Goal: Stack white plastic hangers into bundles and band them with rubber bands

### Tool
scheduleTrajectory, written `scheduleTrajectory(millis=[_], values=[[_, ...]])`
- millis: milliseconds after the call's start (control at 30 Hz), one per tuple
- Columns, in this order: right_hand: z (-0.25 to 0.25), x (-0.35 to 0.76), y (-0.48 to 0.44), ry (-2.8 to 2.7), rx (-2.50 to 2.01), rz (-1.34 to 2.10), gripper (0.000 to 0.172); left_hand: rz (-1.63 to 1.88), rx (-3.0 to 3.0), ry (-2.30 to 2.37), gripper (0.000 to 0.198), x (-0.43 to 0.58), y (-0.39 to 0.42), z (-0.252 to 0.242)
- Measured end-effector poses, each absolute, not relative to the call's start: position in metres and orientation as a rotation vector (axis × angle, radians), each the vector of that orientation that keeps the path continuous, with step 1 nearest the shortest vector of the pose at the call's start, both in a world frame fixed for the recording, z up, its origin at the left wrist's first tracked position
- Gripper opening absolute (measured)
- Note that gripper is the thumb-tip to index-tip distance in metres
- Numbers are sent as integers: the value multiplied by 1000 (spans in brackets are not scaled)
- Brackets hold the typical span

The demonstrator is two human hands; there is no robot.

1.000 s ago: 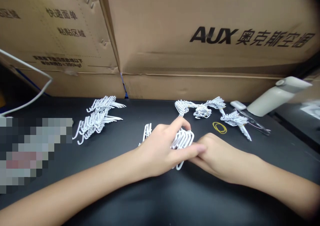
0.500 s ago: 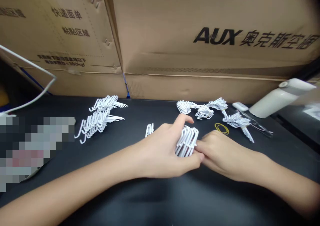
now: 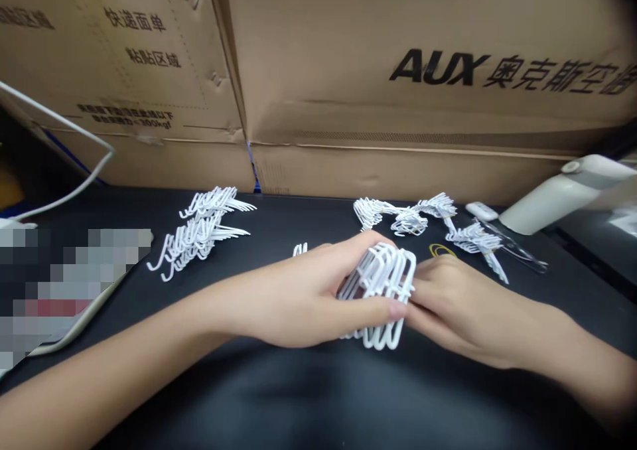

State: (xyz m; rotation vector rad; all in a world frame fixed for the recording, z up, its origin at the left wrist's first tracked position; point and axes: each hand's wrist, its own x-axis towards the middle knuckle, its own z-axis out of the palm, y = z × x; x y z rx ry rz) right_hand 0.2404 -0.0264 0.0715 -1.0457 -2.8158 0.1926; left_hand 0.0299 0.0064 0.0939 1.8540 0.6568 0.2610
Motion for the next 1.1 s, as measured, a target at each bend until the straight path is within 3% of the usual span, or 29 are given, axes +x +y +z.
scheduleTrajectory(millis=[200, 400, 567, 1100], values=[[70, 241, -28, -2705, -1067, -17, 29, 343, 1656, 548, 20, 34, 14, 86], [73, 245, -30, -2385, -958, -51, 5, 442, 1378, 514, 22, 41, 15, 83], [76, 245, -33, -2316, -894, -236, 9, 448, 1284, 554, 29, 42, 13, 82], [65, 248, -35, -2439, -1016, -294, 15, 425, 1127, 544, 26, 51, 9, 69]])
